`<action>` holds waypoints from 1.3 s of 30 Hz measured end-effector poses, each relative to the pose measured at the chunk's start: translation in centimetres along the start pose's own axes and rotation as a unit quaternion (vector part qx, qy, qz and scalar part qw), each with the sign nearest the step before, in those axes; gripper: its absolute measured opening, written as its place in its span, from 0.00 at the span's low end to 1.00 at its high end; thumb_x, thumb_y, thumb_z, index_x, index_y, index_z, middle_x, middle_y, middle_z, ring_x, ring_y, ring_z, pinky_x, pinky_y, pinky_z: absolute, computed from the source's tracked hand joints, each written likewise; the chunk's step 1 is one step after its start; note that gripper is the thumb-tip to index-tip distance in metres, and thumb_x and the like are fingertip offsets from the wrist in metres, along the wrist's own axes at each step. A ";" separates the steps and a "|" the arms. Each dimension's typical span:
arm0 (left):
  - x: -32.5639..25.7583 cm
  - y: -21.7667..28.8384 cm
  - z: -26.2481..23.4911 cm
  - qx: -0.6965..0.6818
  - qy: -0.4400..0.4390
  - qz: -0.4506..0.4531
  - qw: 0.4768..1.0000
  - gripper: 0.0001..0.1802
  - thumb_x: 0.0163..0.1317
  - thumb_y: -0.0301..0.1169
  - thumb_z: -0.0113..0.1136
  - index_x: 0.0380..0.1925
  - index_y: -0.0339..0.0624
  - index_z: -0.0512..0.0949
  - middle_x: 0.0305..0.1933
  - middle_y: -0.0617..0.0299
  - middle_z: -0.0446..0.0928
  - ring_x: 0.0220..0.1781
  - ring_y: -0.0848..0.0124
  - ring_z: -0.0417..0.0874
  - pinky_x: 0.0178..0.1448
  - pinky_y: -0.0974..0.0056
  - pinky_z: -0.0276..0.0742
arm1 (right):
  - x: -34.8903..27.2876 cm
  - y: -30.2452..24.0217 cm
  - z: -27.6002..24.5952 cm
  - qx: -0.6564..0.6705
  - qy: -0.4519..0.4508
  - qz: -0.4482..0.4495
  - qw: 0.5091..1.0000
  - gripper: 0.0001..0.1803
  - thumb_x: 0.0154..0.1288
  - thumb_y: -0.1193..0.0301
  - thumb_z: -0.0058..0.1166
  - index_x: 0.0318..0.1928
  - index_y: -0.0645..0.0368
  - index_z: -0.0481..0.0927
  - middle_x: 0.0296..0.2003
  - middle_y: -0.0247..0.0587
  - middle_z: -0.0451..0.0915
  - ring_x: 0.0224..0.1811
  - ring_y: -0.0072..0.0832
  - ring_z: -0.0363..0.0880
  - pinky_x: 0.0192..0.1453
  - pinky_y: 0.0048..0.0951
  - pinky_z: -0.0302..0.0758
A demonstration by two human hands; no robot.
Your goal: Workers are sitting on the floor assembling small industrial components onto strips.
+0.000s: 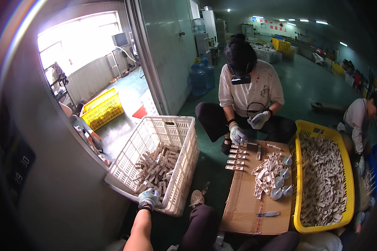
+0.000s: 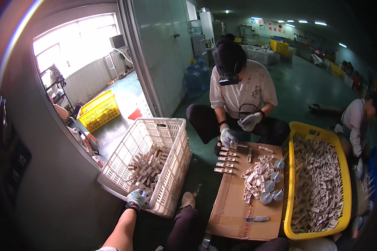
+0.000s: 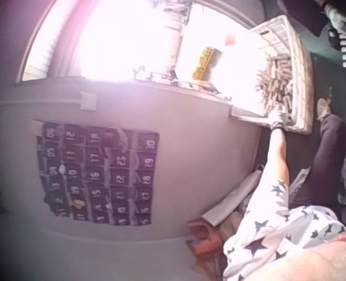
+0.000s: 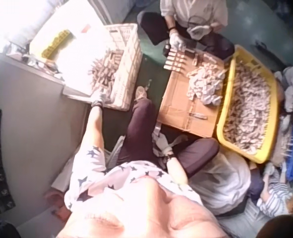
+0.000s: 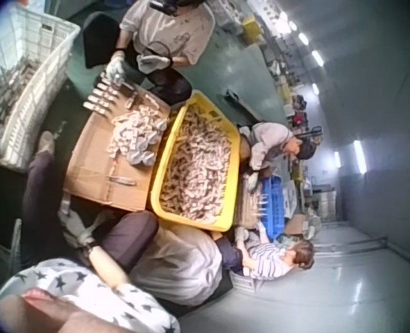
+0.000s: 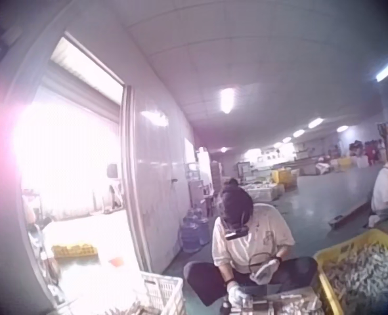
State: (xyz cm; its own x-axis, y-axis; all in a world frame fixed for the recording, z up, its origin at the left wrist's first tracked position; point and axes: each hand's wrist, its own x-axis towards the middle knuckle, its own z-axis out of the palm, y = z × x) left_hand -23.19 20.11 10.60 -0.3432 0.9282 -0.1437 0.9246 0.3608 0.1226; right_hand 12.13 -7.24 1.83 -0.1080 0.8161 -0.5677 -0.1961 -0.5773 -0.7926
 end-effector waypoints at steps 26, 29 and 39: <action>1.9 -0.6 3.0 -0.041 0.056 0.036 0.997 0.16 0.64 0.46 0.50 0.39 0.53 0.83 0.40 0.50 0.84 0.46 0.52 0.84 0.53 0.53 0.77 | -6.4 -8.5 1.6 -0.008 -0.034 -0.011 0.999 0.17 0.75 0.62 0.46 0.50 0.63 0.80 0.38 0.31 0.83 0.40 0.19 0.77 0.44 0.24 0.74; 4.9 -10.5 6.8 -0.462 0.087 -0.030 0.882 0.16 0.64 0.42 0.57 0.49 0.53 0.80 0.39 0.60 0.84 0.39 0.60 0.84 0.51 0.55 0.77 | -6.7 -8.6 2.7 0.005 -0.124 0.013 0.992 0.18 0.75 0.63 0.43 0.52 0.63 0.79 0.36 0.33 0.82 0.37 0.21 0.79 0.44 0.23 0.75; -20.2 10.5 -1.6 -0.584 -0.313 0.320 0.677 0.23 0.58 0.22 0.60 0.56 0.39 0.74 0.56 0.55 0.75 0.63 0.62 0.73 0.67 0.62 0.68 | -4.6 -2.7 0.7 0.131 -0.058 0.084 0.986 0.25 0.66 0.48 0.57 0.44 0.59 0.80 0.38 0.40 0.84 0.39 0.28 0.83 0.45 0.29 0.80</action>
State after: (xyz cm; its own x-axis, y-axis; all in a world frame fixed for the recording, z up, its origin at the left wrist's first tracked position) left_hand -6.82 5.27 16.39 0.5409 0.8403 -0.0378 -0.0361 0.0681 0.9970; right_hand 12.42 -9.39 6.69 -0.2687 0.7157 -0.6446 -0.4085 -0.6907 -0.5966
